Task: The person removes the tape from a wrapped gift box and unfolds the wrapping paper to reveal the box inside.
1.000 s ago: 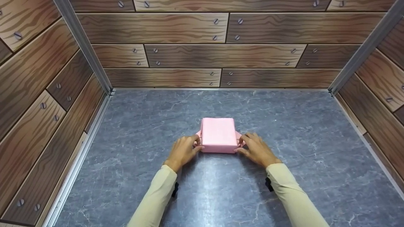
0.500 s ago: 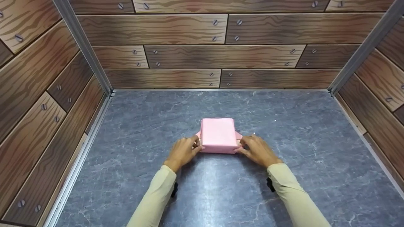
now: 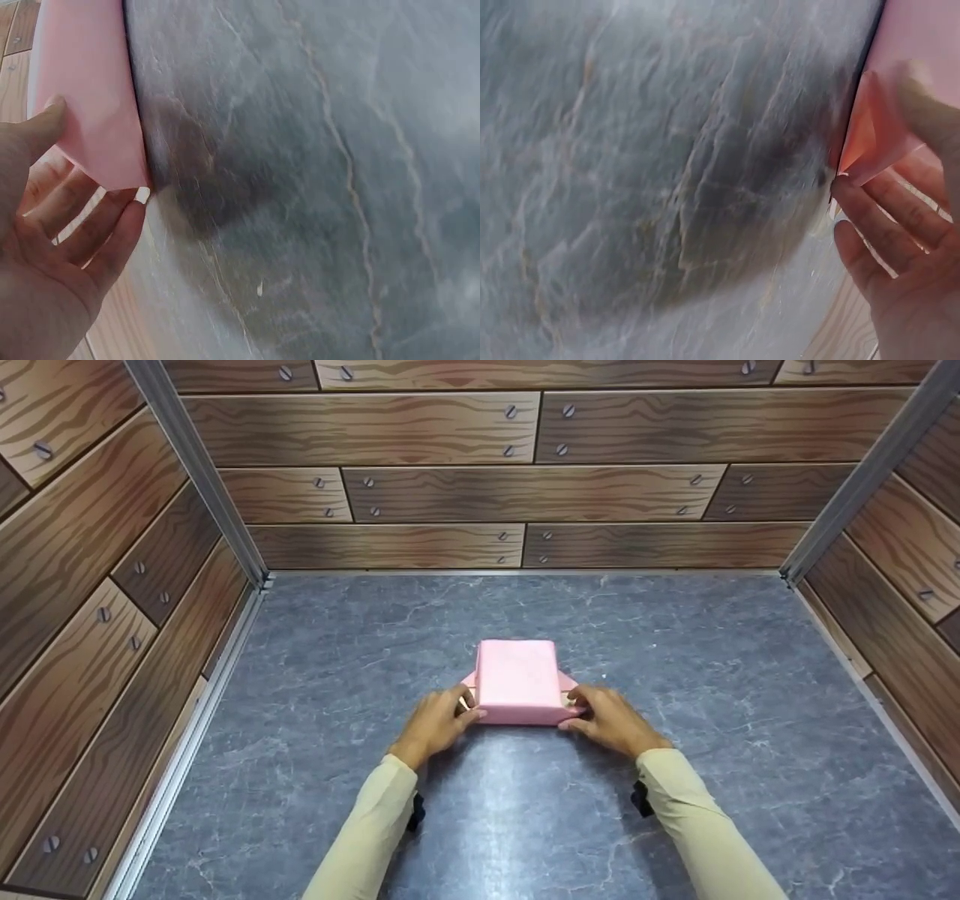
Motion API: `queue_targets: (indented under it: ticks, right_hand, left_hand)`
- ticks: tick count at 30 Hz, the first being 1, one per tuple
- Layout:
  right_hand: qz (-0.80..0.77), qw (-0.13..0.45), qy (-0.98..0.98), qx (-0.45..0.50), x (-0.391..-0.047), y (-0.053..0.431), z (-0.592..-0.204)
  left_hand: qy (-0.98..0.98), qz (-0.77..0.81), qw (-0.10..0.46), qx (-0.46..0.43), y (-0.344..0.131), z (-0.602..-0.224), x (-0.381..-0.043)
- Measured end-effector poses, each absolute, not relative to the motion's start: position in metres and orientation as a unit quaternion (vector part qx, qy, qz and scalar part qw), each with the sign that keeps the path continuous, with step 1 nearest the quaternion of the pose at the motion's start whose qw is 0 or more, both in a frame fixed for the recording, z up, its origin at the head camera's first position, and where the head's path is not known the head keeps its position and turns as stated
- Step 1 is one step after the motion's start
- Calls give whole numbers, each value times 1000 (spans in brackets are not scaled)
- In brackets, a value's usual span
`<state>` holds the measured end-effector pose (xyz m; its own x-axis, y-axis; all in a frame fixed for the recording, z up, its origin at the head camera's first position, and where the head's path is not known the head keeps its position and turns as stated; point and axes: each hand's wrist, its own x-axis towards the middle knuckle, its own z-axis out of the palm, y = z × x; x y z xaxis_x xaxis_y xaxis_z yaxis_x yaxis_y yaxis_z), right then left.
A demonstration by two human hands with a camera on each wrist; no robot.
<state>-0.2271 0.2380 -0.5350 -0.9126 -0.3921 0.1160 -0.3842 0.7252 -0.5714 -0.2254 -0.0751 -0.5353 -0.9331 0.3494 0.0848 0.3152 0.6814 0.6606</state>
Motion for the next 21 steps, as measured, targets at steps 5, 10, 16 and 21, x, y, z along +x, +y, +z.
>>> queue_targets:
  ticks: [5, 10, 16, 21]
  right_hand:
    - [-293, 9, 932, -213, -227, 237, -536]
    - [-271, -8, 938, -215, -227, 237, -539]
    - [-244, -37, 946, -211, -224, 237, -540]
    - [-233, -36, 950, -205, -225, 235, -539]
  left_hand:
    - [906, 386, 30, 173, -74, -537, -225]
    - [905, 390, 27, 168, -73, -538, -223]
    - [908, 386, 13, 164, -71, -539, -222]
    - [908, 384, -11, 166, -70, -542, -222]
